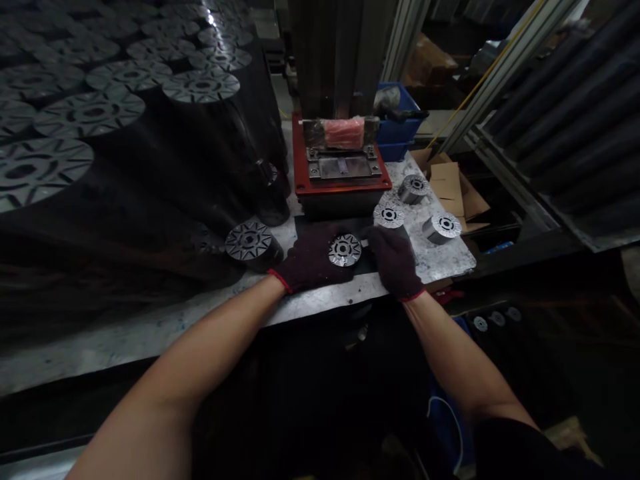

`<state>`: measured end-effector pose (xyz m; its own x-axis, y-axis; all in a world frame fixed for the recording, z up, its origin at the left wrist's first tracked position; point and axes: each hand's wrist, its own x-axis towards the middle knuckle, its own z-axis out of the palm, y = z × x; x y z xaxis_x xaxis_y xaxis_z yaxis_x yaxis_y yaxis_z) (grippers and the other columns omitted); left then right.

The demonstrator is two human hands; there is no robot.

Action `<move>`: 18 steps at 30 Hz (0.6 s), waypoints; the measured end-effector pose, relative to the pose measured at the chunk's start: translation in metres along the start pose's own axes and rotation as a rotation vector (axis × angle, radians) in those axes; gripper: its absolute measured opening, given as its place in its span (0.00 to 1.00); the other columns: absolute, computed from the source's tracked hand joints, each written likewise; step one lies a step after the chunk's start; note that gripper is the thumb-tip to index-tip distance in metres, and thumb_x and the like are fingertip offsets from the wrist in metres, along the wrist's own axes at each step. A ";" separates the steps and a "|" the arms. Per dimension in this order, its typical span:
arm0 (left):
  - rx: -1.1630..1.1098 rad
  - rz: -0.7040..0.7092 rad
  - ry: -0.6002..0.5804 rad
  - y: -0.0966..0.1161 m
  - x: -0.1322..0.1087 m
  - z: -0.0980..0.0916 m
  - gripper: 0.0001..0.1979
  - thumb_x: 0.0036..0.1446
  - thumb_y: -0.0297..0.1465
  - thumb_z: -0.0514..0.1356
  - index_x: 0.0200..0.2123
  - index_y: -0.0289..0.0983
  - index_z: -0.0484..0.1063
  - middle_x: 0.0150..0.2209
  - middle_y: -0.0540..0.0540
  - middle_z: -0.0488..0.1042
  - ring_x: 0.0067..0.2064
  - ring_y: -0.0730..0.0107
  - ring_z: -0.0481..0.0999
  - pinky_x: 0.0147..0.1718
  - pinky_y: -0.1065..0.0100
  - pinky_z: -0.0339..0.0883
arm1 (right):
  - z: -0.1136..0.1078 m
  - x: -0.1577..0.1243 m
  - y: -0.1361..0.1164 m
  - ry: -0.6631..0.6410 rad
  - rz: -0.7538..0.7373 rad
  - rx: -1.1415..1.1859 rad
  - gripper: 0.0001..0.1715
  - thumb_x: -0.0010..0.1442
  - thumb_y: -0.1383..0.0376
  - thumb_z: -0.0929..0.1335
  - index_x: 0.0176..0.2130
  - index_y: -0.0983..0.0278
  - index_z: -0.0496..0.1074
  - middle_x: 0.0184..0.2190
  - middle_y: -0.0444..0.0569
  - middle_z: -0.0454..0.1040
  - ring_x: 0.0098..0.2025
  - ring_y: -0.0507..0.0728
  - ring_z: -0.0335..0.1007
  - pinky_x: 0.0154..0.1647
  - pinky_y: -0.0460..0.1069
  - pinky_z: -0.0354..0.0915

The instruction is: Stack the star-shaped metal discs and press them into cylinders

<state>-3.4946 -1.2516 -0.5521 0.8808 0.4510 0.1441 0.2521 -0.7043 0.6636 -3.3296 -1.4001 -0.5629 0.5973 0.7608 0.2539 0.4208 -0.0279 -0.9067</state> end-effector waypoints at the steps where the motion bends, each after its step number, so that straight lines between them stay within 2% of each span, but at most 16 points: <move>1: 0.001 0.005 -0.003 0.001 0.000 0.000 0.44 0.46 0.44 0.83 0.65 0.39 0.78 0.61 0.38 0.82 0.61 0.40 0.82 0.62 0.44 0.78 | 0.001 0.003 -0.003 -0.038 -0.035 -0.055 0.19 0.73 0.53 0.67 0.38 0.59 0.82 0.38 0.50 0.85 0.43 0.60 0.81 0.49 0.55 0.75; 5: 0.008 0.015 -0.001 0.002 0.001 0.000 0.43 0.46 0.43 0.82 0.65 0.40 0.79 0.60 0.39 0.83 0.60 0.41 0.83 0.62 0.45 0.78 | -0.001 0.013 -0.014 -0.205 -0.142 -0.364 0.20 0.75 0.58 0.65 0.38 0.61 0.83 0.41 0.54 0.87 0.45 0.62 0.83 0.51 0.56 0.72; 9: 0.012 0.038 -0.010 0.000 0.000 -0.001 0.44 0.46 0.41 0.83 0.67 0.39 0.78 0.62 0.39 0.82 0.62 0.39 0.82 0.65 0.43 0.76 | -0.012 0.023 -0.040 -0.489 -0.250 -0.687 0.19 0.77 0.60 0.66 0.44 0.65 0.85 0.46 0.59 0.88 0.50 0.65 0.84 0.57 0.56 0.72; 11: -0.018 0.062 -0.008 -0.001 0.001 -0.001 0.45 0.46 0.40 0.83 0.68 0.39 0.78 0.64 0.38 0.82 0.63 0.39 0.82 0.66 0.43 0.76 | -0.019 0.037 -0.059 -0.601 -0.317 -0.731 0.18 0.77 0.61 0.66 0.50 0.65 0.85 0.51 0.58 0.88 0.53 0.65 0.84 0.57 0.56 0.71; 13: -0.069 0.086 0.003 -0.001 0.001 -0.003 0.44 0.46 0.39 0.82 0.67 0.41 0.78 0.63 0.40 0.83 0.62 0.40 0.83 0.65 0.45 0.77 | -0.027 0.056 -0.077 -0.638 -0.370 -0.700 0.18 0.77 0.62 0.66 0.56 0.63 0.84 0.54 0.55 0.88 0.53 0.63 0.84 0.56 0.54 0.71; 16: -0.138 0.108 -0.004 0.001 0.001 -0.005 0.42 0.48 0.38 0.81 0.66 0.41 0.78 0.62 0.40 0.84 0.61 0.41 0.84 0.62 0.46 0.79 | -0.040 0.078 -0.092 -0.725 -0.381 -0.695 0.17 0.76 0.59 0.68 0.53 0.61 0.85 0.49 0.50 0.89 0.49 0.61 0.85 0.50 0.52 0.71; 18: -0.153 0.099 -0.005 0.002 0.002 -0.006 0.41 0.48 0.38 0.80 0.67 0.43 0.78 0.62 0.41 0.84 0.61 0.42 0.84 0.61 0.47 0.79 | -0.048 0.076 -0.087 -0.793 -0.335 -0.691 0.18 0.75 0.55 0.70 0.54 0.60 0.85 0.48 0.49 0.89 0.47 0.61 0.85 0.49 0.52 0.72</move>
<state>-3.4949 -1.2494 -0.5459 0.9003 0.3805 0.2113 0.0999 -0.6533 0.7505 -3.2885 -1.3710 -0.4485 -0.1220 0.9907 -0.0608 0.9181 0.0893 -0.3863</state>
